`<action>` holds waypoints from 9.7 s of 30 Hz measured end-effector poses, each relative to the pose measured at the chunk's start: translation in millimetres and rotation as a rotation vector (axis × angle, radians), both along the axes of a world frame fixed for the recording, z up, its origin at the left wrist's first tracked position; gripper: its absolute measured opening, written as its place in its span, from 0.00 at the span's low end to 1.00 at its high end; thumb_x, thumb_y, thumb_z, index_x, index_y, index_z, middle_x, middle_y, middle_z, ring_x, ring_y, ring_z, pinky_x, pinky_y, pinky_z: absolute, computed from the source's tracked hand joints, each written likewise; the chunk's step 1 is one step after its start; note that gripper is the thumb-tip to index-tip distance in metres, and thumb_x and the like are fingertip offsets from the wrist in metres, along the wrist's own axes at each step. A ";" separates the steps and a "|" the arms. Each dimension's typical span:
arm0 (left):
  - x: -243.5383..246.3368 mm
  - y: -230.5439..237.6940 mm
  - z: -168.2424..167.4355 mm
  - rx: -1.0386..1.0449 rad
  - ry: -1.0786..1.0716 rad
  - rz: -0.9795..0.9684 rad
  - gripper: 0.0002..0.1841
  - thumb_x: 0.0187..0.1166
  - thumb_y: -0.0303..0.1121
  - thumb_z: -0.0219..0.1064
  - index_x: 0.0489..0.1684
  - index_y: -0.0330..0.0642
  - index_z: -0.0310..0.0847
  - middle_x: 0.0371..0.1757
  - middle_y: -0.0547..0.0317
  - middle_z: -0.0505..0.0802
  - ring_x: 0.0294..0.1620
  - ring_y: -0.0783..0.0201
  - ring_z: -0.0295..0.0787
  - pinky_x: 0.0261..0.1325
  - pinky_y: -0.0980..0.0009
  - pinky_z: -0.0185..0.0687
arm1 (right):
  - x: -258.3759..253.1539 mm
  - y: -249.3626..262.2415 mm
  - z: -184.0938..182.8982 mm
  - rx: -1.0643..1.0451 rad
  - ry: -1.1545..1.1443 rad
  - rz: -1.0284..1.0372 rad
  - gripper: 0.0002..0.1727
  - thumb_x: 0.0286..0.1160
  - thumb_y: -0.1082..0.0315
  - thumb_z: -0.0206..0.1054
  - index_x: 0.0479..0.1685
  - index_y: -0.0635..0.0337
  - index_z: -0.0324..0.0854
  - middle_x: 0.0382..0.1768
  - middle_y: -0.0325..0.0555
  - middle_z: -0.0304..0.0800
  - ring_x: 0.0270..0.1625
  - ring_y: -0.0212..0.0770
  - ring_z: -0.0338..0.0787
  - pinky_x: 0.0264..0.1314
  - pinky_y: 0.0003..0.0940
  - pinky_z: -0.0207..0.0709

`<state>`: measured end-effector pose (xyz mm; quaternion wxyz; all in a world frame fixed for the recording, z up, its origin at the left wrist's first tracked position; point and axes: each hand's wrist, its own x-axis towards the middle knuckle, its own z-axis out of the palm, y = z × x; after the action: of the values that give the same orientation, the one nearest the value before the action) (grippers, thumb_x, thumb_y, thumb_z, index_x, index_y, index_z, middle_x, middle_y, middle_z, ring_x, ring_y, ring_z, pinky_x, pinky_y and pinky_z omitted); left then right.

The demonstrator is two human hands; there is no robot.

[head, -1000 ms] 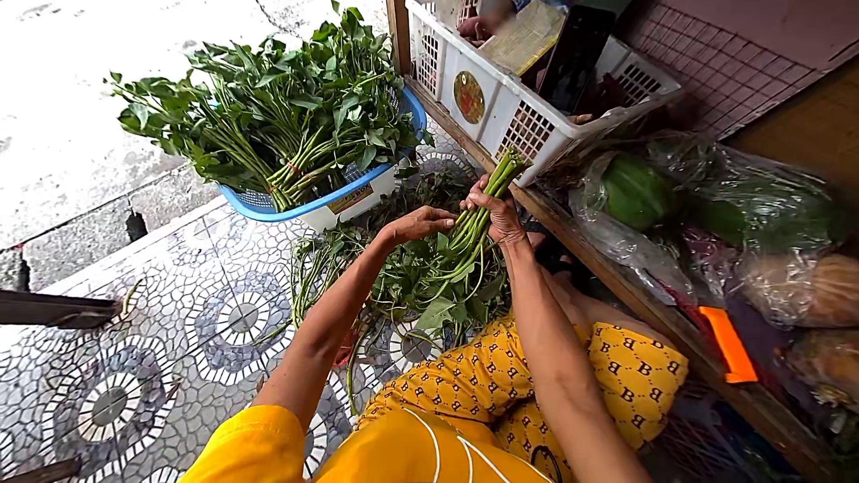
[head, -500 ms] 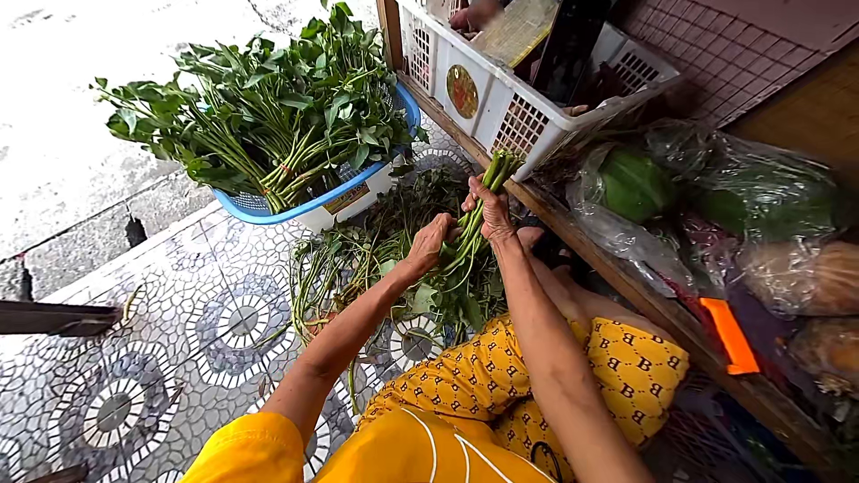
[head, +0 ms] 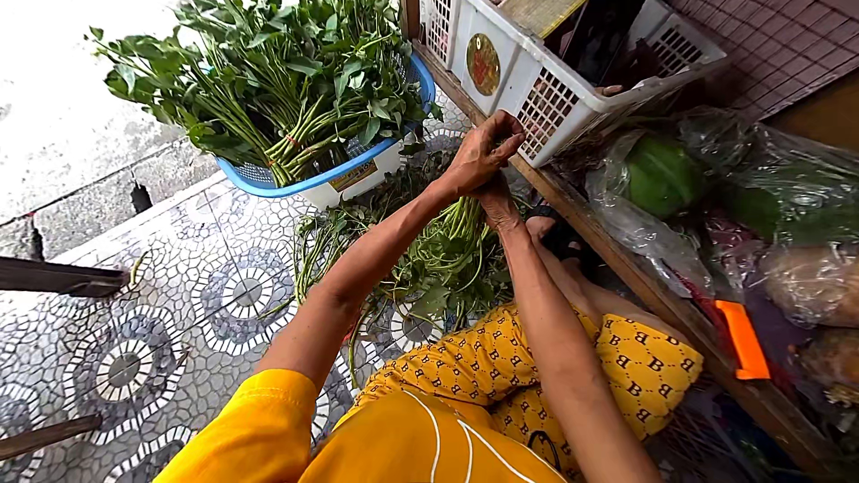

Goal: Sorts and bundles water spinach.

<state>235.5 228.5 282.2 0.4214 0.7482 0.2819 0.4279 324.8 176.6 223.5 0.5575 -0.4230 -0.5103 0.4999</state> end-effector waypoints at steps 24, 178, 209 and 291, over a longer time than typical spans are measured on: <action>-85.6 9.3 -94.7 -0.284 0.126 0.103 0.37 0.83 0.46 0.62 0.89 0.35 0.58 0.81 0.44 0.79 0.80 0.53 0.77 0.78 0.55 0.76 | 51.4 8.7 37.5 0.430 0.315 -0.640 0.14 0.85 0.74 0.59 0.27 0.54 0.71 0.09 0.33 0.72 0.12 0.33 0.77 0.21 0.31 0.81; -122.3 -45.3 -97.5 -0.316 0.133 0.074 0.16 0.90 0.36 0.59 0.58 0.36 0.90 0.55 0.55 0.96 0.57 0.70 0.92 0.67 0.66 0.83 | -5.9 20.6 -39.0 -0.055 0.613 0.161 0.13 0.83 0.69 0.55 0.26 0.46 0.73 0.14 0.31 0.79 0.19 0.32 0.83 0.35 0.32 0.87; -284.6 -236.0 -305.4 -1.121 1.226 0.811 0.28 0.91 0.48 0.52 0.75 0.31 0.76 0.73 0.31 0.84 0.76 0.35 0.80 0.73 0.37 0.74 | -22.7 -3.2 -26.7 -0.112 0.190 0.124 0.07 0.74 0.67 0.70 0.31 0.49 0.77 0.14 0.32 0.77 0.16 0.30 0.79 0.26 0.27 0.81; -54.9 -39.2 -14.6 0.207 0.820 0.238 0.37 0.72 0.33 0.79 0.81 0.31 0.67 0.75 0.34 0.83 0.83 0.35 0.71 0.84 0.43 0.65 | -57.4 4.0 -29.4 -0.473 -0.821 -0.103 0.30 0.84 0.62 0.62 0.87 0.57 0.68 0.65 0.63 0.88 0.70 0.61 0.86 0.73 0.58 0.76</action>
<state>180.6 189.2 267.6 0.1452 0.8568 0.4658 0.1670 267.4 180.6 194.1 0.2222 -0.7254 -0.5391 0.3657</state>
